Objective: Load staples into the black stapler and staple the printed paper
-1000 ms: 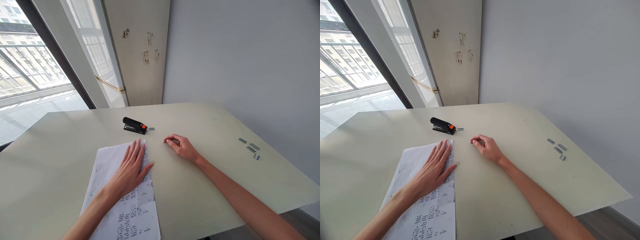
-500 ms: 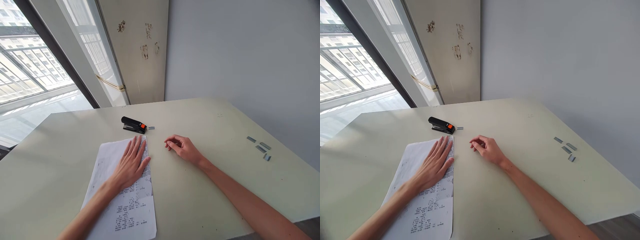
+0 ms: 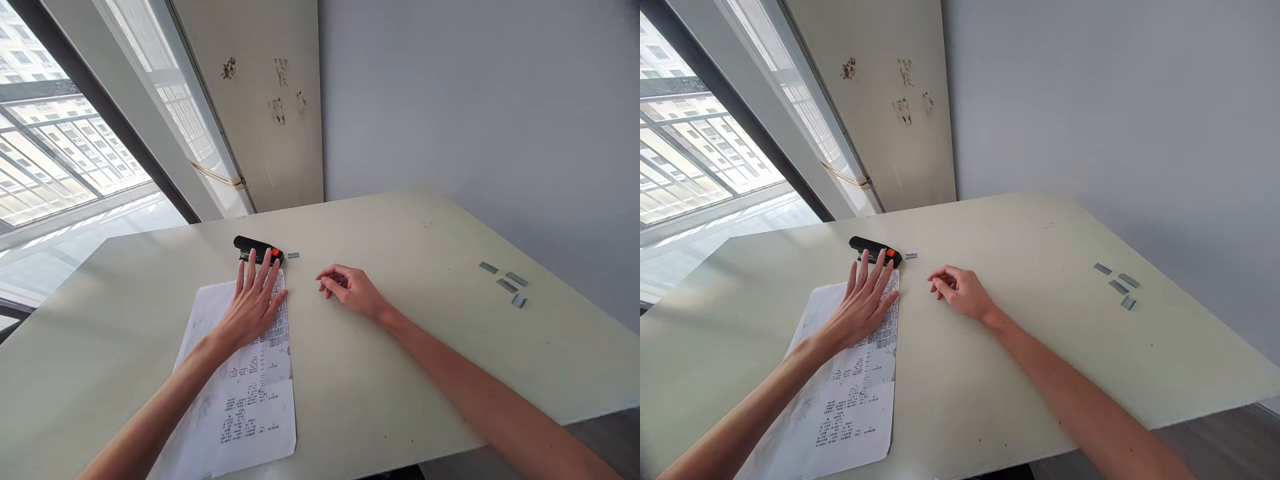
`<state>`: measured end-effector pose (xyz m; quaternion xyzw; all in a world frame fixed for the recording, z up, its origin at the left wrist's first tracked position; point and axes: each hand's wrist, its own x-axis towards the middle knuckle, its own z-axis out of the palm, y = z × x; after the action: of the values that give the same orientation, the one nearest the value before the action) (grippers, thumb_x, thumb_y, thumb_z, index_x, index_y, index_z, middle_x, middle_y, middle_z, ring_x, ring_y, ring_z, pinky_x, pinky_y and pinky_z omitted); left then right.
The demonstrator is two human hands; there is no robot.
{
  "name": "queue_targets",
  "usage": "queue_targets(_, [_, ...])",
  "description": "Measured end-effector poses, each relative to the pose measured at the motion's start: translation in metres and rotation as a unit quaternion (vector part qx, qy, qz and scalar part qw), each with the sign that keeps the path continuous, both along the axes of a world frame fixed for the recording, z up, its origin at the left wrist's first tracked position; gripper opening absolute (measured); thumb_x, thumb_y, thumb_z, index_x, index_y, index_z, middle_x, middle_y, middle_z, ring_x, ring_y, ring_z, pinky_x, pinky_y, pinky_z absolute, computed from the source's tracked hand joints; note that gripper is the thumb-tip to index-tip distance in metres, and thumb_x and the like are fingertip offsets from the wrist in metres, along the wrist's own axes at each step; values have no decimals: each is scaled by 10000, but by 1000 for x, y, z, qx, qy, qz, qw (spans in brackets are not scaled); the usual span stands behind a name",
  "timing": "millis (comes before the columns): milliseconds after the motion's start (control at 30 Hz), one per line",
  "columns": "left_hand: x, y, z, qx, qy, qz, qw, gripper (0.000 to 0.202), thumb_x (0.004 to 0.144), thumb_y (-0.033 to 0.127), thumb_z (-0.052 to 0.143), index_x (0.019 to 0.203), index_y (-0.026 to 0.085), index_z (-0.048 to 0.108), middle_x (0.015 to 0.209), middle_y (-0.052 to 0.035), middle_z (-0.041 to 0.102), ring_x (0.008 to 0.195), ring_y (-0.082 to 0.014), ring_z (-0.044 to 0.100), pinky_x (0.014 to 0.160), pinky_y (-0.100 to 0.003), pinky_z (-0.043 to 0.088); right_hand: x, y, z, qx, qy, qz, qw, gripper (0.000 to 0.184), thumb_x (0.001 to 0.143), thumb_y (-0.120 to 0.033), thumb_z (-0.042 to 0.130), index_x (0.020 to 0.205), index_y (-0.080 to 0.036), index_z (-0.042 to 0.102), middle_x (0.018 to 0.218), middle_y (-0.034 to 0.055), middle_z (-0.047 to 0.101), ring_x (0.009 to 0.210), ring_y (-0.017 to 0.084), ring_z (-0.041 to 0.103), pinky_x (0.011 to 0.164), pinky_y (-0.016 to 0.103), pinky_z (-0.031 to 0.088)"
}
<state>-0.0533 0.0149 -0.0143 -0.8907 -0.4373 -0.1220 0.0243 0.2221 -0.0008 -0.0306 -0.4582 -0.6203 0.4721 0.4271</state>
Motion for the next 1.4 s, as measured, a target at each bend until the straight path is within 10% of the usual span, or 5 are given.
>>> queue_targets(367, [3, 2, -10, 33, 28, -24, 999, 705, 1146, 377, 341, 1704, 385, -89, 1797, -8, -76, 1639, -369, -62, 1308, -672, 52, -1, 0, 2, 1, -5, 3, 1000, 205, 978, -345, 580, 1038, -219, 730, 914, 39, 762, 737, 159, 704, 715, 316, 542])
queue_targets(667, [-9, 53, 30, 102, 0, 17, 995, 627, 1107, 407, 402, 1686, 207, 271, 1786, -123, 142, 1635, -381, -131, 1295, -677, 44, 0, -2, 0, -4, -2, 6, 1000, 216, 981, -367, 582, 1035, -224, 734, 926, 40, 763, 750, 161, 707, 710, 311, 543])
queue_targets(900, [-32, 105, 49, 14, 61, 0, 998, 420, 1051, 513, 456, 1300, 251, 671, 1261, -109, 742, 1257, -345, 640, 1129, -554, 438, 0, -1, 1, -3, 22, 5, 1000, 195, 954, -365, 618, 1004, -223, 742, 886, 34, 760, 716, 154, 695, 702, 311, 540])
queue_targets(1200, [16, 44, 79, 79, 2, -35, 996, 347, 1087, 477, 474, 1284, 246, 642, 1182, -95, 743, 1040, -294, 660, 1014, -473, 441, 6, 11, -2, 5, 113, -133, 985, 297, 935, -489, 606, 1032, -221, 690, 885, 41, 722, 741, 170, 675, 616, 300, 486])
queue_targets(1400, [85, -1, 62, 3, 6, -87, 996, 287, 1077, 435, 545, 1248, 231, 652, 1111, -82, 735, 993, -278, 687, 968, -433, 454, 35, 25, -3, 2, 147, -244, 959, 317, 897, -524, 624, 1012, -233, 673, 918, 55, 704, 798, 195, 649, 626, 317, 482])
